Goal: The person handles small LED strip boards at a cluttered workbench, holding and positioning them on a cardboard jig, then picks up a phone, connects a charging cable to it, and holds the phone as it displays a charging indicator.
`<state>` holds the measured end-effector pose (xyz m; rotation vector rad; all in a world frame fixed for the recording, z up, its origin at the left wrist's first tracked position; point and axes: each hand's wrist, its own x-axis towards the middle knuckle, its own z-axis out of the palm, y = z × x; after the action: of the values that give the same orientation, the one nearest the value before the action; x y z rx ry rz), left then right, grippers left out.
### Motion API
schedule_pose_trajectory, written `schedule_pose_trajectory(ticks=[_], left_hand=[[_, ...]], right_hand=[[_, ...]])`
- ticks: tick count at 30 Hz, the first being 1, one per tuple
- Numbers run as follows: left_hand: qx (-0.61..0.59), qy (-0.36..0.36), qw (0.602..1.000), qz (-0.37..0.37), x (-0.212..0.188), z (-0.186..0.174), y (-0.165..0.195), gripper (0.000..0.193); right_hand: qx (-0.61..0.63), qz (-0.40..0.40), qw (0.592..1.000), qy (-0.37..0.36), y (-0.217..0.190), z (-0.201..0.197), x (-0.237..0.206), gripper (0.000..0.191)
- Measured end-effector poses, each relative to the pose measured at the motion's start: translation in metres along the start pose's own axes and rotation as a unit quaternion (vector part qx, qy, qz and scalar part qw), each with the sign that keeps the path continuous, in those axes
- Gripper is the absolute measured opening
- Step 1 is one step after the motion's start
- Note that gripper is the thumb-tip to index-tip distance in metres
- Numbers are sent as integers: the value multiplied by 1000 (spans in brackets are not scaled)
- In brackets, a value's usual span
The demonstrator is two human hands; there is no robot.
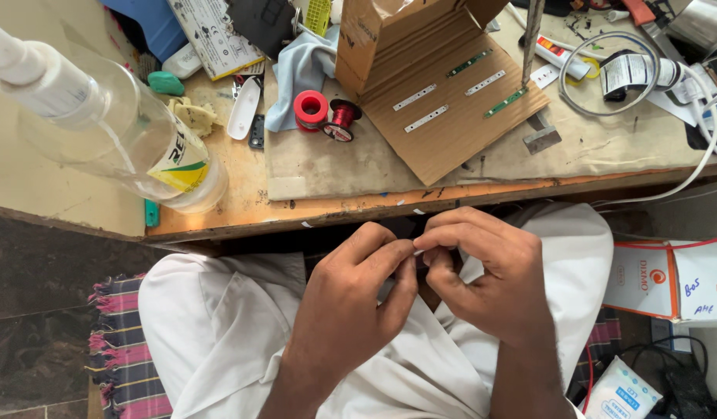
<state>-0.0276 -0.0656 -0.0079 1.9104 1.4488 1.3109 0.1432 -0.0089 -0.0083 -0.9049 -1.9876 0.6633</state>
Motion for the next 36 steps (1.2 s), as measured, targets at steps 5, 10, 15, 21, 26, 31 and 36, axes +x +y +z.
schedule_pose_trajectory(ticks=[5,10,15,21,26,31,36], left_hand=[[12,12,1000,0,-1,0,-2,12],[21,48,998,35,0,3,-4,16],[14,77,994,76,-1,4,-8,15],[-21,70,996,58,-3,5,-10,14],[-31,59,996,51,-3,5,-12,14],[-66,28,997,32,-5,0,-13,17],[-77,7,997,14,-6,-6,-13,24]], right_hand=[[23,9,999,-26,1,-3,-1,21],[8,-28,999,-20,0,-4,-5,24],[47,-47,997,-29,-1,-5,-7,25],[48,-39,998,-25,-1,-3,-7,25],[45,-28,998,-22,1,-2,-8,25],[78,-11,997,-27,3,-4,-8,24],[79,12,996,-27,4,-6,-9,24]])
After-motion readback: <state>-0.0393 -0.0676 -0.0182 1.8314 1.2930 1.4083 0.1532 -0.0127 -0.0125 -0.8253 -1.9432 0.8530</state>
